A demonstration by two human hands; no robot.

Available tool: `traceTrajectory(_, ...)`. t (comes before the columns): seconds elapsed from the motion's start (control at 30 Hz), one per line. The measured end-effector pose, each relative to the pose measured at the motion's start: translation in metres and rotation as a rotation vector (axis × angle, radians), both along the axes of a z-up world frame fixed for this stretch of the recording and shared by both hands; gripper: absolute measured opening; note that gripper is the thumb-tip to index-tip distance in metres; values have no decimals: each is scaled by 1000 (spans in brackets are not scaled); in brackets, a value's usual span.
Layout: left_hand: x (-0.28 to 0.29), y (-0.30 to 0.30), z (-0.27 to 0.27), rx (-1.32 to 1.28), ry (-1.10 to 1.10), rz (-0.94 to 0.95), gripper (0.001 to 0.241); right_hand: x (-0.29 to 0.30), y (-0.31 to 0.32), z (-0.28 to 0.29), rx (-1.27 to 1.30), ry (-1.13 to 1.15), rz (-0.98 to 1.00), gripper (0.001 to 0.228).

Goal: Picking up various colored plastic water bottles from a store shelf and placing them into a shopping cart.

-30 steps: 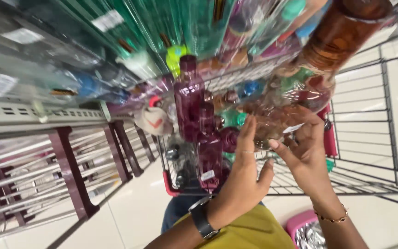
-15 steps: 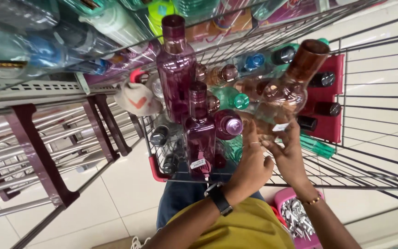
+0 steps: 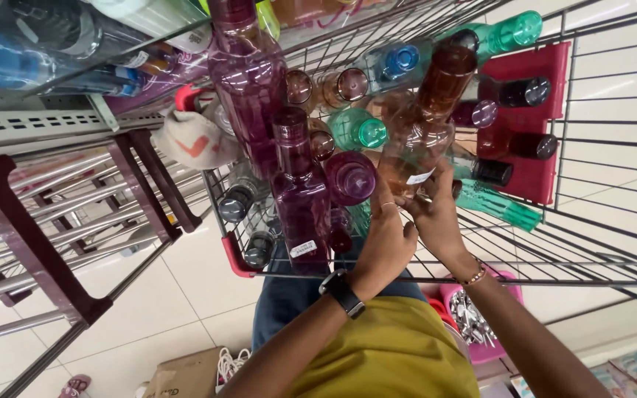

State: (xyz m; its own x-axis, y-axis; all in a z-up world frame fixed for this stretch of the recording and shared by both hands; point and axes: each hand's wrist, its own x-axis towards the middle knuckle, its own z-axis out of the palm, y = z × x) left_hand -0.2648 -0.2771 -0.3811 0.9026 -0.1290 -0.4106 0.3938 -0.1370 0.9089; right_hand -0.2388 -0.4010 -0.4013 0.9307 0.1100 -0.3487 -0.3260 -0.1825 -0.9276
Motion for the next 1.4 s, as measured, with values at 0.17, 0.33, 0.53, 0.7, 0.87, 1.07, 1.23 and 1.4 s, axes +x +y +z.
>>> traceTrajectory(0.17, 3, -4, -13, 8, 41, -8, 98, 7, 3, -3, 12, 41, -19, 83)
traceTrajectory(0.33, -11, -6, -20, 146, -180, 24, 94, -4, -9, -31, -84, 59, 43, 87)
traceTrajectory(0.53, -24, -2, -18, 83, -89, -18, 88, -16, 2, -22, -113, -18, 38, 93)
traceTrajectory(0.7, -28, -1, -17, 110, -100, -56, 82, -27, 4, -15, -250, -26, -117, 83)
traceTrajectory(0.87, -18, 9, 12, 39, -74, -46, 79, -23, 11, -1, -203, -67, -179, 81)
traceTrajectory(1.07, -21, 11, 12, 41, -68, -33, 81, -26, 15, -1, -200, -57, -193, 78)
traceTrajectory(1.23, -22, 12, 17, 44, -102, -29, 80, -30, 20, 7, -183, -71, -204, 77)
traceTrajectory(1.4, -21, 17, 33, 7, -178, -9, 77, -24, 34, 34, -134, -130, -258, 75)
